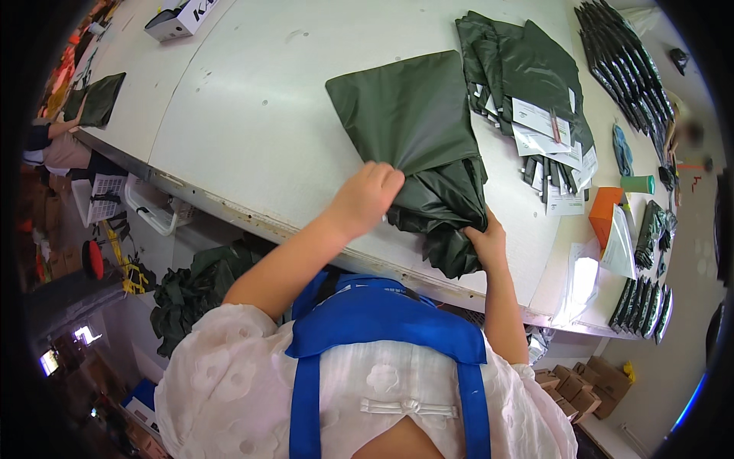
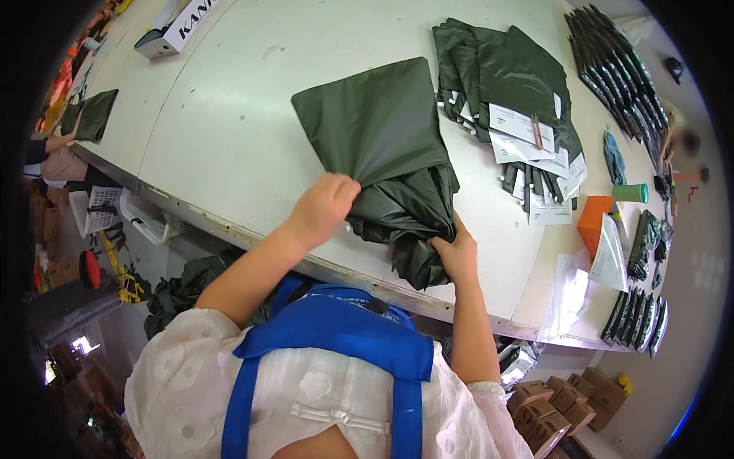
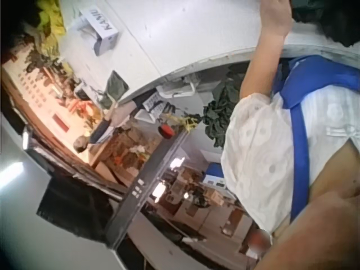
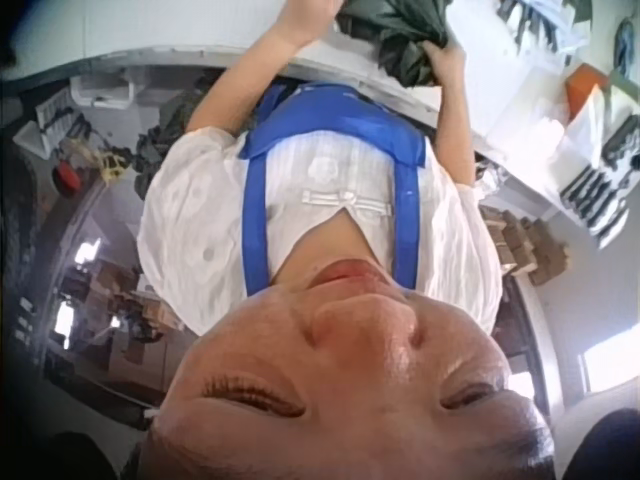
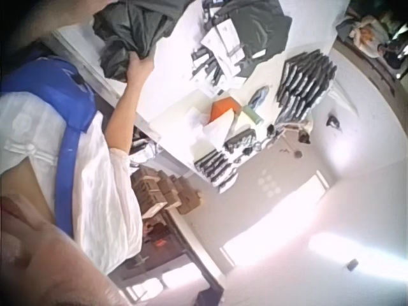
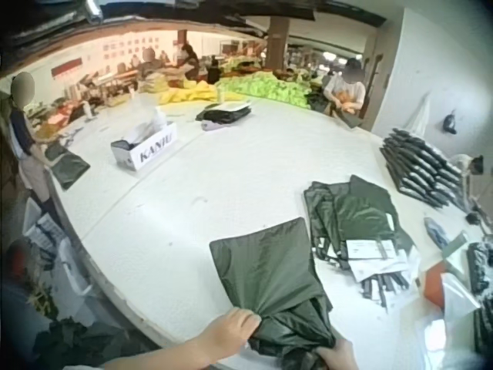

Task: The person folds a green raincoat on a white table, smoothing the fabric and aligning edges. The person then places the folded raincoat into a clear plastic bag and sets it aside.

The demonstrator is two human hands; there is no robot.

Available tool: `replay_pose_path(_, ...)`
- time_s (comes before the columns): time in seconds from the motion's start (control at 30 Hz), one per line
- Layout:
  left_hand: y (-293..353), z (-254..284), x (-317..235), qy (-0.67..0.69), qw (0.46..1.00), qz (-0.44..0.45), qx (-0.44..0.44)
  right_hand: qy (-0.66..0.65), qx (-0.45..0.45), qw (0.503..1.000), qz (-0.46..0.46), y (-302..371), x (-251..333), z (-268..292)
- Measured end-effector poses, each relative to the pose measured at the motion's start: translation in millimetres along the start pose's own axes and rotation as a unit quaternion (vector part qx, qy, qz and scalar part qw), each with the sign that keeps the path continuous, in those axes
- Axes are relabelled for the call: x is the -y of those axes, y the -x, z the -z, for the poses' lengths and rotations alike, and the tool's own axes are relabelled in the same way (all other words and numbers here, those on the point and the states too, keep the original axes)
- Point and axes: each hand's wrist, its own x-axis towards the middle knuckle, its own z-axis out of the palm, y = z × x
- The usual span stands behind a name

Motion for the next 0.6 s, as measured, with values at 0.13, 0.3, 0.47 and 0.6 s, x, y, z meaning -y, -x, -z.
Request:
replay_pose_path(0.13, 17, -17, 4, 0.084, 0.987, 0.122, -0.065, 0.010, 0.024, 1.000, 0.001, 1, 6, -5)
replay_pose_path(0.3, 59, -6, 31, 0.484, 0.792, 0.366, 0.059, -0.014, 0.143, 0.990, 0.002, 4, 10, 17)
replay_pose_path(0.47, 51, 10, 23, 0.734, 0.475, 0.451, 0.180, -0.045, 0.283, 0.958, 0.030, 29, 15, 32)
replay_pose_path(0.6, 68, -15, 13, 0.784, 0.408, 0.441, 0.157, 0.017, 0.306, 0.951, 0.044, 16, 6, 17)
